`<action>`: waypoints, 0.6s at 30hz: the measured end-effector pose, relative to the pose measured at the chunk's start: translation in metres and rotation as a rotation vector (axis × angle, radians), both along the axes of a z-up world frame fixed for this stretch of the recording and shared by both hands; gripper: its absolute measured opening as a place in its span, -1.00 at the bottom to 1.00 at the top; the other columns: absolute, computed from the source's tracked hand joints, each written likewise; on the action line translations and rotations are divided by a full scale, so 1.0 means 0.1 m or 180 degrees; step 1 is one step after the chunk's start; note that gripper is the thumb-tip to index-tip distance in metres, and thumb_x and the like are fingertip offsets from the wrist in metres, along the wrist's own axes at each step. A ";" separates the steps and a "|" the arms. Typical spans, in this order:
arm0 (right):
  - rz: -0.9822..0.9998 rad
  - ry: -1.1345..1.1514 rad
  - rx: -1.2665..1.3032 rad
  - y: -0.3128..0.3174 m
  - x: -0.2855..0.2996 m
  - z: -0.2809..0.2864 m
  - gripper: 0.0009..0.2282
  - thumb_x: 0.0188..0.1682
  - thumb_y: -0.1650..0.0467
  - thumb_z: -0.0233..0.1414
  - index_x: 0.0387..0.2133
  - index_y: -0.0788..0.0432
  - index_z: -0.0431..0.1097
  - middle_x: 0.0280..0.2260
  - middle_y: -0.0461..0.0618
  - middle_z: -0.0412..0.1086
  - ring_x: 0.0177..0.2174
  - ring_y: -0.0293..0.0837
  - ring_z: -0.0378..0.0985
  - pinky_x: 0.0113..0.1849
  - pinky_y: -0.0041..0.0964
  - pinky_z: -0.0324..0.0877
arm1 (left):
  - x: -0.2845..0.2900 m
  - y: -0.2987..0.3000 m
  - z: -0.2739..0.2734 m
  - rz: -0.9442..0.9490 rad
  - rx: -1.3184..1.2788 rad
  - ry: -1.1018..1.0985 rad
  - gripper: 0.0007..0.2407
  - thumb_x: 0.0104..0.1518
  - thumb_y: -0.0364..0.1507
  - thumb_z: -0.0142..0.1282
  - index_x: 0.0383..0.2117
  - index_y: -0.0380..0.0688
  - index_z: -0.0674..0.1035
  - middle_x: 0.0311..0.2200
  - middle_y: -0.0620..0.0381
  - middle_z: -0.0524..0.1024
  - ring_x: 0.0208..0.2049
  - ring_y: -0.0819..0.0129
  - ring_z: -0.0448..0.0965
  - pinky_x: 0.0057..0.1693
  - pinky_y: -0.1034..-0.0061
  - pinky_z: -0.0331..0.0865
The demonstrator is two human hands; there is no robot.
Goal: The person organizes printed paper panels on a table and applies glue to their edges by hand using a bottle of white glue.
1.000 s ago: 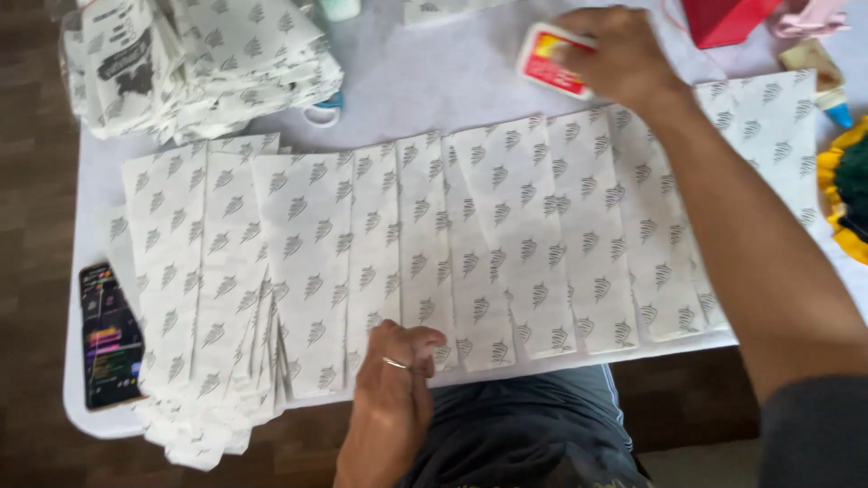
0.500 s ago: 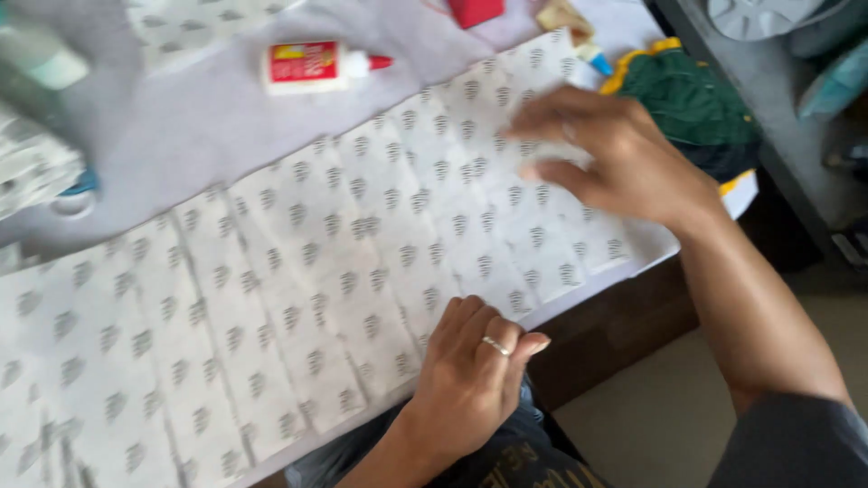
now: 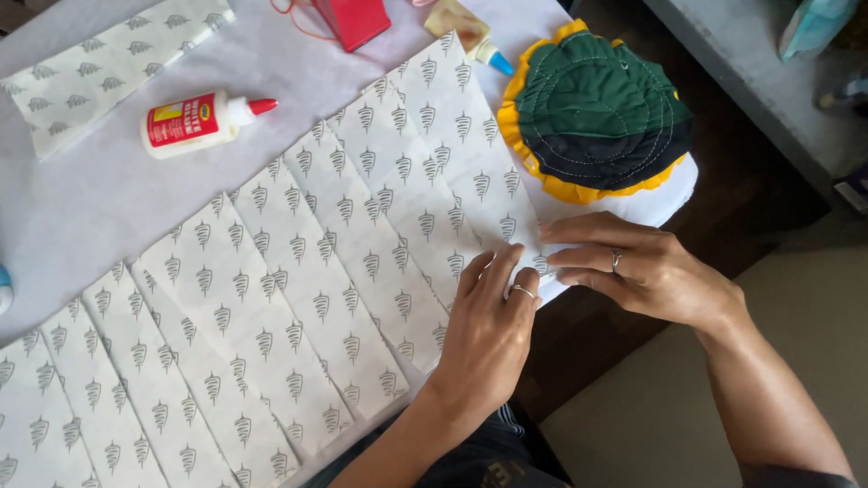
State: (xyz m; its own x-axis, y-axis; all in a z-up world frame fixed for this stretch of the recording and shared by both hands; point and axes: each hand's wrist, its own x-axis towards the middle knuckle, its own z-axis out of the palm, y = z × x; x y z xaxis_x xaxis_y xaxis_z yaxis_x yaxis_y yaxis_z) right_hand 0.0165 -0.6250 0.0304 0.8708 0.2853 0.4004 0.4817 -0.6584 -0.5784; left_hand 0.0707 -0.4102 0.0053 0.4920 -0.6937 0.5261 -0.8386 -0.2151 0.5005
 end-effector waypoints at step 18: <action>0.0239 -0.0630 0.0146 -0.04 -0.03 -0.19 -0.83 0.06 0.58 0.03 -0.09 0.35 0.36 0.04 0.28 0.41 0.07 0.30 0.55 0.08 0.14 0.54 | 0.03 0.01 -0.03 -0.0054 -0.0087 -0.0057 -0.87 0.22 -0.73 0.10 -0.50 -0.48 0.46 -0.07 -0.40 0.44 0.00 -0.16 0.58 0.15 0.16 0.55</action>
State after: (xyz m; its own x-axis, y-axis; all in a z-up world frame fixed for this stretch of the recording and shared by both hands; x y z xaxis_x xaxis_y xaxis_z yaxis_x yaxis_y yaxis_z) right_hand 0.0137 -0.6293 0.0115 0.7508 0.3239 0.5757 0.6356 -0.5915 -0.4961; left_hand 0.0734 -0.4092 0.0024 0.4705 -0.6872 0.5535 -0.8509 -0.1872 0.4909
